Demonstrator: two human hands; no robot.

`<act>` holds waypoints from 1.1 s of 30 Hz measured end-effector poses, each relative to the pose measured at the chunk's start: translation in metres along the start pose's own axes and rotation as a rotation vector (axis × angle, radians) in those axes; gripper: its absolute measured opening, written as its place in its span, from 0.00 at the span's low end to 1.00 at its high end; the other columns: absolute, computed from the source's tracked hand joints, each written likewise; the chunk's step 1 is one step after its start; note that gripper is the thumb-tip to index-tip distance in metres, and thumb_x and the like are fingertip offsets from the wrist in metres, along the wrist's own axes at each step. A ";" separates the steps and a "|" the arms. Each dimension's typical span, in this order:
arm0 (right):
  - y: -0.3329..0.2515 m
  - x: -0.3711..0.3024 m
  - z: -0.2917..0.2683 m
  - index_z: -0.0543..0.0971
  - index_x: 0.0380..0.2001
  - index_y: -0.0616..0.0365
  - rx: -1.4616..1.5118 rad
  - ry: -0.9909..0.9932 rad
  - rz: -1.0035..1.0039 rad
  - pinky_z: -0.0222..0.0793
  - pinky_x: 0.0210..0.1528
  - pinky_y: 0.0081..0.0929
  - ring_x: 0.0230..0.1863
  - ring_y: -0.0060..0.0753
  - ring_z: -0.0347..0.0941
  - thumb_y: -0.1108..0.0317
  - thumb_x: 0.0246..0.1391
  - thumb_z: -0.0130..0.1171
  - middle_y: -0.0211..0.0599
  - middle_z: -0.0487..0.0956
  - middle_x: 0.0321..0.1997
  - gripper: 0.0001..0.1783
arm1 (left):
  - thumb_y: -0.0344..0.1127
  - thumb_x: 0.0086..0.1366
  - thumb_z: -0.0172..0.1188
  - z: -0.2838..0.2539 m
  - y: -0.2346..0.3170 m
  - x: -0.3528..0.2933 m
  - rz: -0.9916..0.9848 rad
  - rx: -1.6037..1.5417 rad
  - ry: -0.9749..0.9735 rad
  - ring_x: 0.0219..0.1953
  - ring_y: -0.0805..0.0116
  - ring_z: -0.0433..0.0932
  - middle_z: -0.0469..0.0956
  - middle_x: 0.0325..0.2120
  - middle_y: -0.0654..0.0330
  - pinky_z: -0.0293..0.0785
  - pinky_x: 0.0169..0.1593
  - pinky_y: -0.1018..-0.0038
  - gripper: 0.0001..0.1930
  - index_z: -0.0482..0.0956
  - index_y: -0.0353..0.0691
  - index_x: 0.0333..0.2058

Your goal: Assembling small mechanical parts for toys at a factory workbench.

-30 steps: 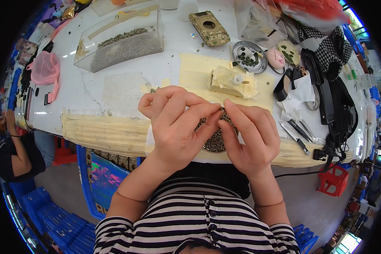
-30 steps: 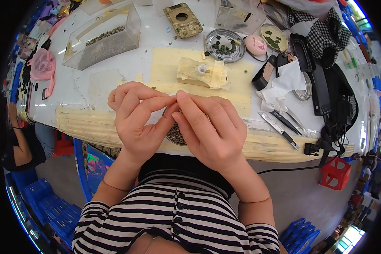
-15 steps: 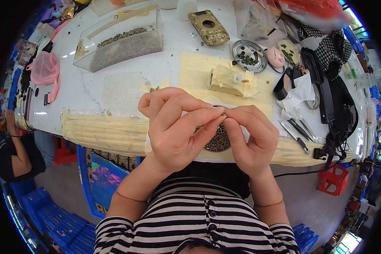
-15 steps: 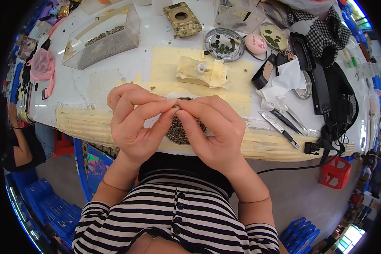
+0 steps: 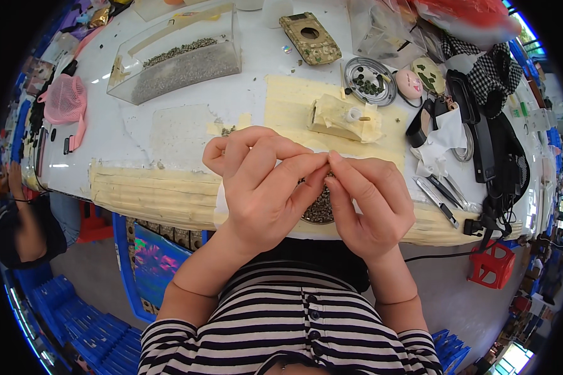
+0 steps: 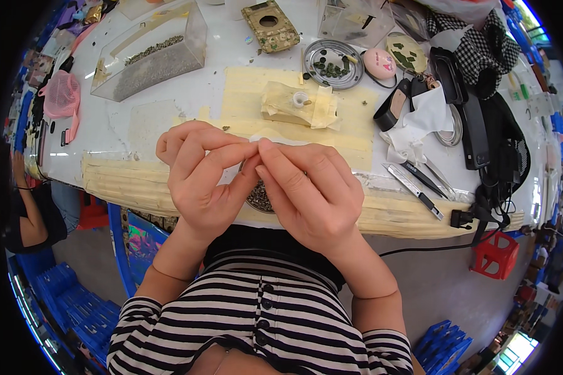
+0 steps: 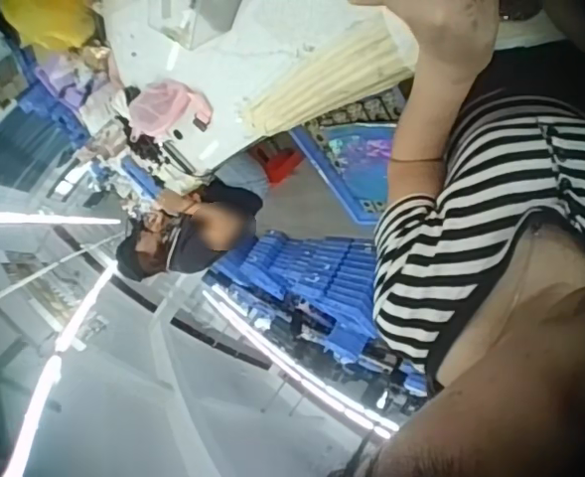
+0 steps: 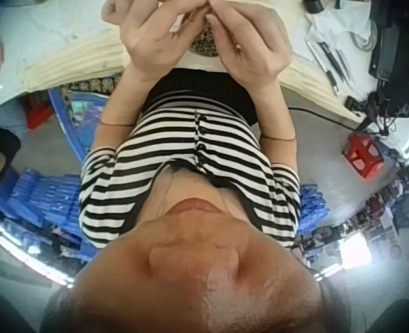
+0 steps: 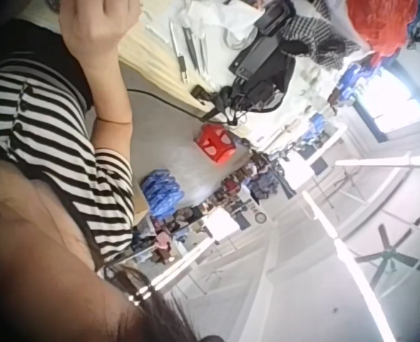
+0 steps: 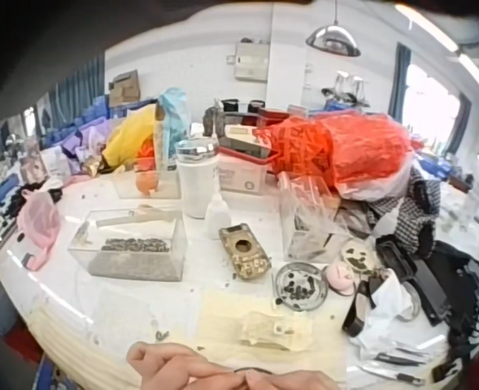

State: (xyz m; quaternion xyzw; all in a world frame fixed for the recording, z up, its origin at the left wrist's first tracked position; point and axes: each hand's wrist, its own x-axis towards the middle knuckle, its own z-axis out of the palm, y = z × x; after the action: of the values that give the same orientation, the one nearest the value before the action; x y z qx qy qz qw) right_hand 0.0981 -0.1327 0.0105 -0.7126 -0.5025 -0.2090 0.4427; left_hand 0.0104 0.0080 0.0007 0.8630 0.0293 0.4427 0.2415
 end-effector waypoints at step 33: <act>-0.003 -0.002 -0.004 0.84 0.36 0.67 0.197 0.002 0.212 0.73 0.31 0.22 0.30 0.31 0.78 0.80 0.48 0.69 0.38 0.82 0.32 0.10 | 0.29 0.45 0.76 -0.002 0.003 0.002 0.032 0.010 -0.010 0.38 0.65 0.72 0.80 0.32 0.69 0.62 0.47 0.70 0.14 0.87 0.46 0.34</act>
State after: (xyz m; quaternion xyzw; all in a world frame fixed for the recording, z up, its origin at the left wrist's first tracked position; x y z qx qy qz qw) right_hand 0.0956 -0.1365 0.0120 -0.7145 -0.4419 -0.1114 0.5308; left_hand 0.0094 0.0064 0.0045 0.8667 0.0168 0.4422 0.2302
